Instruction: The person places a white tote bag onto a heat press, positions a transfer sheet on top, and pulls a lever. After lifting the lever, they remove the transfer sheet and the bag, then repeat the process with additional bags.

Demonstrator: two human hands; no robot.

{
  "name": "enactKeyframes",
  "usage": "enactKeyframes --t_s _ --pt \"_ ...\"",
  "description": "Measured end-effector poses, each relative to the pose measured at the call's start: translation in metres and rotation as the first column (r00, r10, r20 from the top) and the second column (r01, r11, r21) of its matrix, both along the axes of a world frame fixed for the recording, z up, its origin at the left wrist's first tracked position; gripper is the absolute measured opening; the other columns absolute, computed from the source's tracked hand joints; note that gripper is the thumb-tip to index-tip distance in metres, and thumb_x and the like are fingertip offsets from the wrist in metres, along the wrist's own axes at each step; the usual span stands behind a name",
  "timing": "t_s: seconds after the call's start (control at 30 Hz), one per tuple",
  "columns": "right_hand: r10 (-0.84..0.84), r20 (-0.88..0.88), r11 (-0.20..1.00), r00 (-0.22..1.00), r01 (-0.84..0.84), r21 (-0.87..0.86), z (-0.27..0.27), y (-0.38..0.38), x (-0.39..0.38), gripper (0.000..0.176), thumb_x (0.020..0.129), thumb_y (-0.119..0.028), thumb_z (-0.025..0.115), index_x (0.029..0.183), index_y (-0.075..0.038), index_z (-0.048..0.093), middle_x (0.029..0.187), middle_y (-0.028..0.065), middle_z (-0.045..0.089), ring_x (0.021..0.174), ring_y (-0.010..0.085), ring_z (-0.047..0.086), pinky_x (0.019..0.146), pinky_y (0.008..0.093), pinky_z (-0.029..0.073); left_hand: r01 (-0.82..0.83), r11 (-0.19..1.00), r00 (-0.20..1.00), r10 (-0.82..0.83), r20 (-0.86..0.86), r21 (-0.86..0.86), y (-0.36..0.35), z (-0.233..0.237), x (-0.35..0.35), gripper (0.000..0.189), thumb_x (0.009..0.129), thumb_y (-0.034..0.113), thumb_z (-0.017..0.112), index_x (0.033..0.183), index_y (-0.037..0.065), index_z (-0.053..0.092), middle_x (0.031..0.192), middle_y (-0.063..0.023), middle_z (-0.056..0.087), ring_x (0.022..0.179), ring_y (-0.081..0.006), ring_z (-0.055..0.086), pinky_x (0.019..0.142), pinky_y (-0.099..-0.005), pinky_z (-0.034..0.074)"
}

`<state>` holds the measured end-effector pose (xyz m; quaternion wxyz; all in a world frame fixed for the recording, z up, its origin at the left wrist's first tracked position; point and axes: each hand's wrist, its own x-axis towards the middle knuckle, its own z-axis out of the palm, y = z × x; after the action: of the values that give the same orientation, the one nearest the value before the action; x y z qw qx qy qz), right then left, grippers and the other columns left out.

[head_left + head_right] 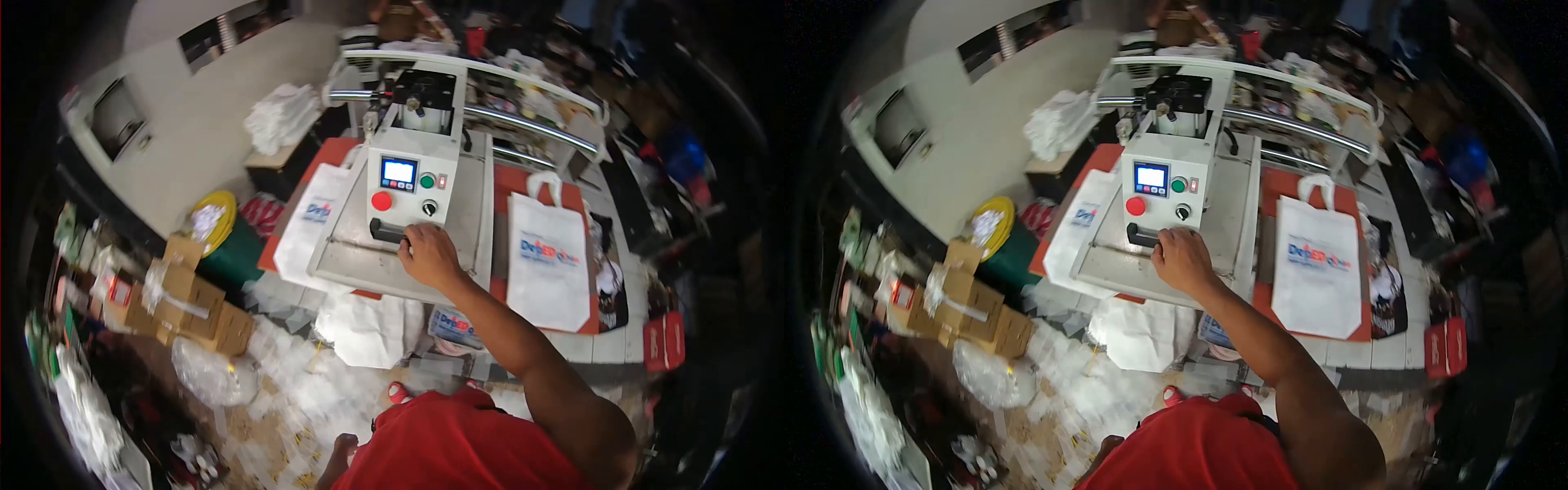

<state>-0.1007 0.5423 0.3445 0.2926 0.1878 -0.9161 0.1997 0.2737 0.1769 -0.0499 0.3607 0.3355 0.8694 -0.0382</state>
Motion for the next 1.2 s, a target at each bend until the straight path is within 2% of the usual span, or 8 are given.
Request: enactKeyframes --t_s 0.13,0.2,0.33,0.53,0.73,0.87,0.93,1.2 --pt "-0.296 0.164 0.953 0.941 0.280 0.116 0.004 0.080 0.042 0.042 0.085 -0.044 0.063 0.094 -0.003 0.064 0.086 0.0134 0.063 0.087 0.0300 0.062 0.072 0.0446 0.047 -0.407 0.893 0.911 0.383 0.154 0.190 -0.020 -0.075 -0.059 0.014 0.067 0.025 0.071 0.076 0.015 0.069 0.077 -0.0060 0.069 0.073 -0.0260 0.067 0.067 -0.0396 0.055" --pt "-0.359 0.265 0.932 0.895 0.331 0.146 0.013 0.097 0.057 0.049 0.084 -0.052 0.062 0.095 -0.004 0.065 0.093 0.0138 0.063 0.091 0.0311 0.061 0.075 0.0465 0.047 -0.966 0.086 0.184 0.892 0.414 0.243 -0.030 -0.075 -0.091 0.013 0.068 0.023 0.071 0.077 0.014 0.068 0.068 -0.0088 0.067 0.064 -0.0273 0.066 0.062 -0.0394 0.055" --pt "-0.436 0.218 0.899 0.873 0.412 0.148 0.009 0.148 0.090 0.053 0.083 -0.055 0.062 0.094 -0.004 0.066 0.098 0.0134 0.064 0.094 0.0315 0.060 0.078 0.0474 0.046 -0.555 0.647 0.743 0.668 -0.038 0.523 -0.017 -0.062 -0.158 0.022 0.082 0.015 0.067 0.102 0.006 0.063 0.084 -0.0113 0.070 0.064 -0.0196 0.068 0.049 -0.0346 0.055" --pt "-0.554 0.185 0.833 0.812 0.538 0.131 -0.002 0.218 0.118 0.049 0.080 -0.053 0.064 0.095 -0.007 0.068 0.095 0.0096 0.066 0.096 0.0295 0.059 0.082 0.0483 0.043 -0.828 0.325 0.457 0.864 0.214 0.458 0.057 -0.047 -0.182 0.021 0.085 0.013 0.058 0.100 -0.001 0.064 0.083 -0.0121 0.070 0.066 -0.0188 0.068 0.058 -0.0310 0.056" --pt "-0.618 0.124 0.786 0.776 0.613 0.080 -0.004 0.259 0.136 0.033 0.076 -0.037 0.070 0.086 -0.005 0.066 0.086 0.0106 0.066 0.087 0.0319 0.059 0.079 0.0447 0.046 -0.730 0.512 0.621 0.774 0.125 0.452 0.095 -0.009 -0.175 0.021 0.084 0.017 0.059 0.096 0.001 0.064 0.088 -0.0140 0.070 0.071 -0.0231 0.069 0.066 -0.0340 0.056" --pt "-0.562 0.045 0.826 0.826 0.564 -0.020 -0.010 0.272 0.142 0.021 0.073 -0.022 0.072 0.085 -0.006 0.065 0.088 0.0121 0.066 0.087 0.0336 0.059 0.081 0.0447 0.046 -0.103 0.920 0.936 0.219 -0.277 0.379 0.078 -0.008 -0.201 0.015 0.084 0.018 0.063 0.090 0.005 0.066 0.095 -0.0133 0.068 0.091 -0.0270 0.067 0.076 -0.0374 0.055" --pt "-0.527 0.015 0.847 0.850 0.526 -0.077 -0.010 0.273 0.142 0.017 0.073 -0.012 0.071 0.086 -0.005 0.064 0.088 0.0126 0.066 0.087 0.0344 0.060 0.083 0.0447 0.045 -0.569 0.512 0.752 0.640 0.156 0.643 0.085 0.036 -0.207 0.020 0.087 0.023 0.064 0.097 0.005 0.067 0.099 -0.0126 0.069 0.096 -0.0276 0.067 0.086 -0.0373 0.053" --pt "-0.720 0.066 0.691 0.691 0.722 -0.027 -0.022 0.269 0.142 0.022 0.081 0.000 0.062 0.103 0.003 0.064 0.115 0.0208 0.060 0.108 0.0404 0.055 0.095 0.0466 0.043 -0.496 0.540 0.862 0.399 0.312 0.680 0.090 0.243 -0.371 0.012 0.086 0.014 0.062 0.087 0.003 0.067 0.076 -0.0104 0.069 0.066 -0.0246 0.068 0.064 -0.0324 0.054"
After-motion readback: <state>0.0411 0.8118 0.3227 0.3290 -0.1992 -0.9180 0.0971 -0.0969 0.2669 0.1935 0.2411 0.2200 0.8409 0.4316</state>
